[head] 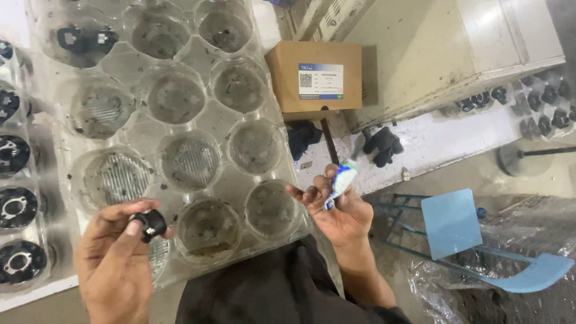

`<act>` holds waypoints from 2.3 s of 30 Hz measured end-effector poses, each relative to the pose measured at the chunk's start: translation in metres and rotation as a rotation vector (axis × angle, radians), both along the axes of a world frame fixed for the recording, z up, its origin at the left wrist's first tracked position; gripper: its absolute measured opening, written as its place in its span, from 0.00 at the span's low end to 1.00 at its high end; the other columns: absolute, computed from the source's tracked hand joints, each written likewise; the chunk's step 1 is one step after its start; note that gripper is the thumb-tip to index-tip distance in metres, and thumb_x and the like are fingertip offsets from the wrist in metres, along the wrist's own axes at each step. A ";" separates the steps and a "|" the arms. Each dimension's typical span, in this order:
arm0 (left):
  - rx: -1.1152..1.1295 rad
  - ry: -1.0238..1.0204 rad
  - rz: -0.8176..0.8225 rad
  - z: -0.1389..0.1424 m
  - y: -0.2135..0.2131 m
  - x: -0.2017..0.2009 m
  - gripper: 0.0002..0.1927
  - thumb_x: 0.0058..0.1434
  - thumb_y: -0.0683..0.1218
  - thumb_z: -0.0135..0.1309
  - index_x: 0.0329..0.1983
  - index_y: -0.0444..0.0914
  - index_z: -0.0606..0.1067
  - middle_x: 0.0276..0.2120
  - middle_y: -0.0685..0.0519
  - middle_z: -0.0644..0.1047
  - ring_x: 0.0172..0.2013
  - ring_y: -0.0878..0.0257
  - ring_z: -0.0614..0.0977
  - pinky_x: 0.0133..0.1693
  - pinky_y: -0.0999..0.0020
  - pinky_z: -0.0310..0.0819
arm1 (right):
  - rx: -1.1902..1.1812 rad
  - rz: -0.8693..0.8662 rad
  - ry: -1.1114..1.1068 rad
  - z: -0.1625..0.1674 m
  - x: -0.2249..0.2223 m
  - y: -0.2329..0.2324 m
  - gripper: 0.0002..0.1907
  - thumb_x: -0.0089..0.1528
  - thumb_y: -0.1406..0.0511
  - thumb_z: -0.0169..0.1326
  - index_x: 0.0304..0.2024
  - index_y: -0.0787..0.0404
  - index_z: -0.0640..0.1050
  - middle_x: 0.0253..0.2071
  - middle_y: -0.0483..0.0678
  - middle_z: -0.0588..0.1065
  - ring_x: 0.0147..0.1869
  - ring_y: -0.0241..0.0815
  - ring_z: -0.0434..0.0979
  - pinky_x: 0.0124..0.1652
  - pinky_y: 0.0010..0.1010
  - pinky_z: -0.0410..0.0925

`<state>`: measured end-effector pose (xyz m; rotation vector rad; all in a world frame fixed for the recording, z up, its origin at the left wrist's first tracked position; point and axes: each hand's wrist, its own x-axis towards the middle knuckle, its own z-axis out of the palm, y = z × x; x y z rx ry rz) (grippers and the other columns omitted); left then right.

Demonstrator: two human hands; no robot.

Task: The person picks small black rotor-like components from plastic trays, squeezes liquid from a tube onto each component, and places the treated components back into the tray cells, repeating this cycle across multiple trays on the workbench.

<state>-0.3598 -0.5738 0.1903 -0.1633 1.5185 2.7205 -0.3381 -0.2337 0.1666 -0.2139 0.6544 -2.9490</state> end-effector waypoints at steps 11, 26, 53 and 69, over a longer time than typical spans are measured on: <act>-0.052 -0.043 -0.243 0.010 0.033 0.003 0.24 0.62 0.32 0.54 0.63 0.32 0.73 0.58 0.47 0.78 0.51 0.66 0.78 0.53 0.69 0.73 | 0.625 -0.246 -0.122 0.029 -0.003 -0.070 0.18 0.67 0.73 0.55 0.60 0.72 0.74 0.51 0.55 0.79 0.58 0.51 0.79 0.59 0.38 0.70; -0.335 0.161 -0.012 0.046 0.018 0.019 0.22 0.55 0.32 0.66 0.53 0.34 0.78 0.47 0.49 0.84 0.43 0.64 0.87 0.47 0.68 0.85 | 0.881 -0.548 0.286 0.051 0.028 -0.101 0.11 0.63 0.79 0.61 0.46 0.67 0.76 0.44 0.54 0.77 0.52 0.47 0.81 0.60 0.41 0.76; -0.353 0.174 -0.099 0.048 0.016 0.023 0.26 0.58 0.25 0.56 0.59 0.35 0.77 0.55 0.50 0.77 0.51 0.64 0.83 0.53 0.70 0.84 | 1.038 -0.834 0.498 0.041 0.022 -0.105 0.13 0.64 0.70 0.63 0.42 0.60 0.70 0.34 0.50 0.75 0.39 0.43 0.79 0.44 0.39 0.78; 0.424 -0.038 -0.408 -0.001 0.042 0.027 0.25 0.70 0.42 0.58 0.69 0.33 0.71 0.50 0.50 0.78 0.45 0.63 0.80 0.52 0.63 0.79 | 0.649 -0.497 0.139 0.029 0.002 -0.110 0.12 0.69 0.71 0.61 0.48 0.65 0.69 0.38 0.53 0.73 0.45 0.46 0.75 0.52 0.38 0.72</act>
